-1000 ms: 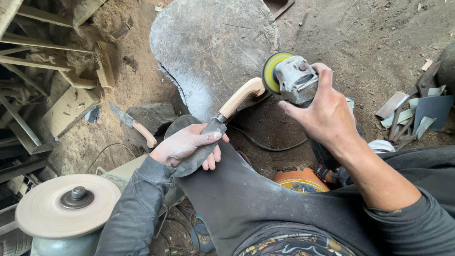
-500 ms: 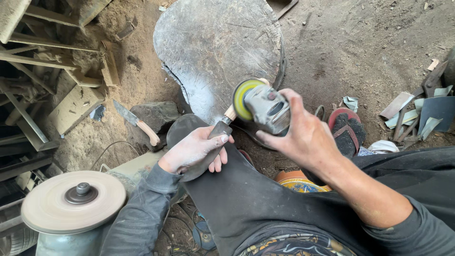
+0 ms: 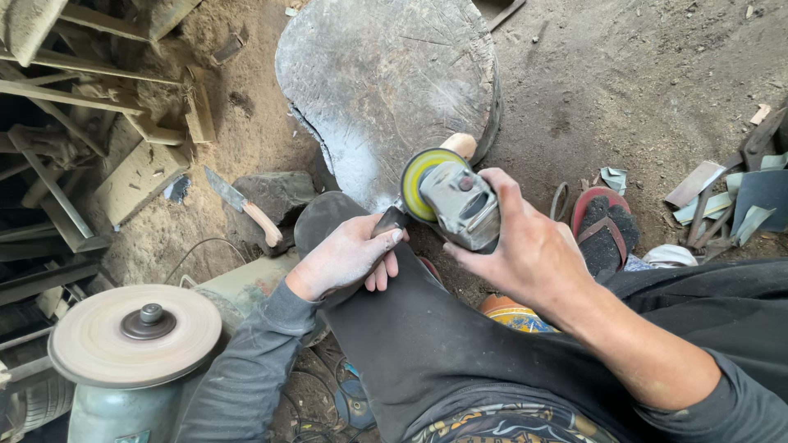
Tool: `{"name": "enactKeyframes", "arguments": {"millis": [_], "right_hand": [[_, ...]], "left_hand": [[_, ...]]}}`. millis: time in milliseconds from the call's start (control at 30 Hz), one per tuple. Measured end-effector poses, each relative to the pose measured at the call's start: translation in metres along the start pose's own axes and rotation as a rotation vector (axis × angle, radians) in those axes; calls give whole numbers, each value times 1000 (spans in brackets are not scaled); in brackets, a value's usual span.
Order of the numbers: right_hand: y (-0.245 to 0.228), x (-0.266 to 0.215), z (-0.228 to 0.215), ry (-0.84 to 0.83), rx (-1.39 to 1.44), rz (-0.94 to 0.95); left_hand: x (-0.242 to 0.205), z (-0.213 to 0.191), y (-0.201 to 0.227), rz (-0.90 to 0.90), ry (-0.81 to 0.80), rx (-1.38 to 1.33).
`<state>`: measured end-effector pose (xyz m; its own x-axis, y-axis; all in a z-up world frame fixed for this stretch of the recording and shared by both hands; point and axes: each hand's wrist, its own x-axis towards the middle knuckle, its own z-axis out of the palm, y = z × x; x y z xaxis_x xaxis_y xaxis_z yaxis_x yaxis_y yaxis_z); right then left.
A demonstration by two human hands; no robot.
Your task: The person shapes and smooths a wooden knife handle using a bench grinder and an angle grinder. They rotate the handle against the grinding wheels to refine its contours and finish the surface.
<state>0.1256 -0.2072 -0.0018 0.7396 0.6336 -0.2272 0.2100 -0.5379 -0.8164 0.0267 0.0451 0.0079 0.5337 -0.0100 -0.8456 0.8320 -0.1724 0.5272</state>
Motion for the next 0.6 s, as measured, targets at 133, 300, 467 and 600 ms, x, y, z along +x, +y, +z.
{"name": "enactKeyframes", "arguments": {"millis": [133,300,467,600], "right_hand": [[14,14,-10,-18,4,130],[55,35,-28,167,-24,300],[80,14,-38,382,240,191],[83,1,-50,526,345,-14]], "left_hand": [[-3,5,-2,42,51,77],[-4,7,-2,21,-52,-203],[17,20,-10,287,17,-750],[74,43,-3,685,17,-987]]}}
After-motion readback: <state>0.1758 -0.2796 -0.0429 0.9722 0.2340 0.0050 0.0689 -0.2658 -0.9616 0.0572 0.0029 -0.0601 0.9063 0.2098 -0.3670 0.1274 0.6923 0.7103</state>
